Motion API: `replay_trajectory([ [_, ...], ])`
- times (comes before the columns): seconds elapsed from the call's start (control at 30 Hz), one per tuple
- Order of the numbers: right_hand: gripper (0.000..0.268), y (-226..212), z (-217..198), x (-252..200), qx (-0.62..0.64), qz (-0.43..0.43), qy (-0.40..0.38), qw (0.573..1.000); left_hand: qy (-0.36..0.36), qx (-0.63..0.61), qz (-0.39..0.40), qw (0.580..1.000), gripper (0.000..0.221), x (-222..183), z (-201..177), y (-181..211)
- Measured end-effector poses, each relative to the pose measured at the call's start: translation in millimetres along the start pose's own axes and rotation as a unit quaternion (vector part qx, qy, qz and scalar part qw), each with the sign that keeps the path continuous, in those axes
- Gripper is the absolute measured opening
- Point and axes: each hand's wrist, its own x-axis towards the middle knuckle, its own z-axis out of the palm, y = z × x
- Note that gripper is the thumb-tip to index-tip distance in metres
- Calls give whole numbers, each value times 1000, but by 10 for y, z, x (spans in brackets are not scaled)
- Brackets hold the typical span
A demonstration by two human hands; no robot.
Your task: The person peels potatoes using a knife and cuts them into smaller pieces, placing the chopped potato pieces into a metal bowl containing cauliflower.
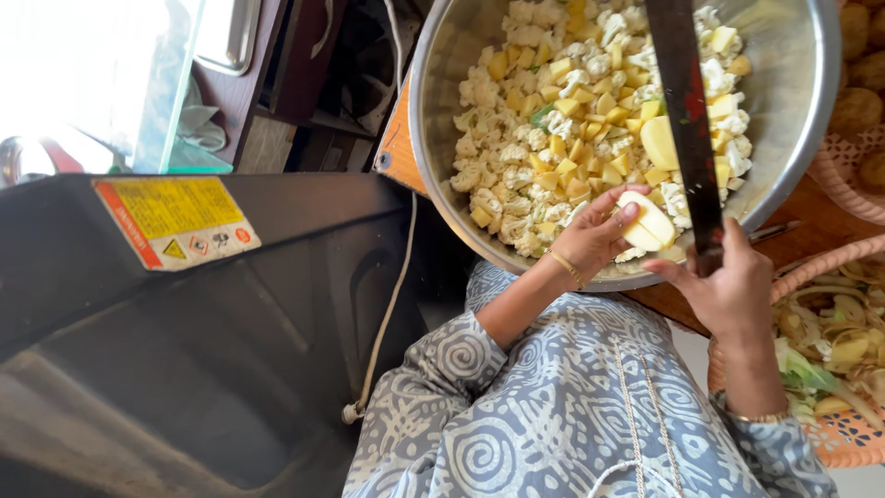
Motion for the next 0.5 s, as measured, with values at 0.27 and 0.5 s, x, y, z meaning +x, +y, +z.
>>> replay_trajectory([
  [0.27, 71, -70, 103, 184, 42, -98, 32, 994, -18, 45, 4, 999, 39, -140, 143, 98],
  [0.5, 59, -31, 342, 161, 41, -90, -24, 995, 40, 31, 28, 998, 42, -98, 9, 76],
])
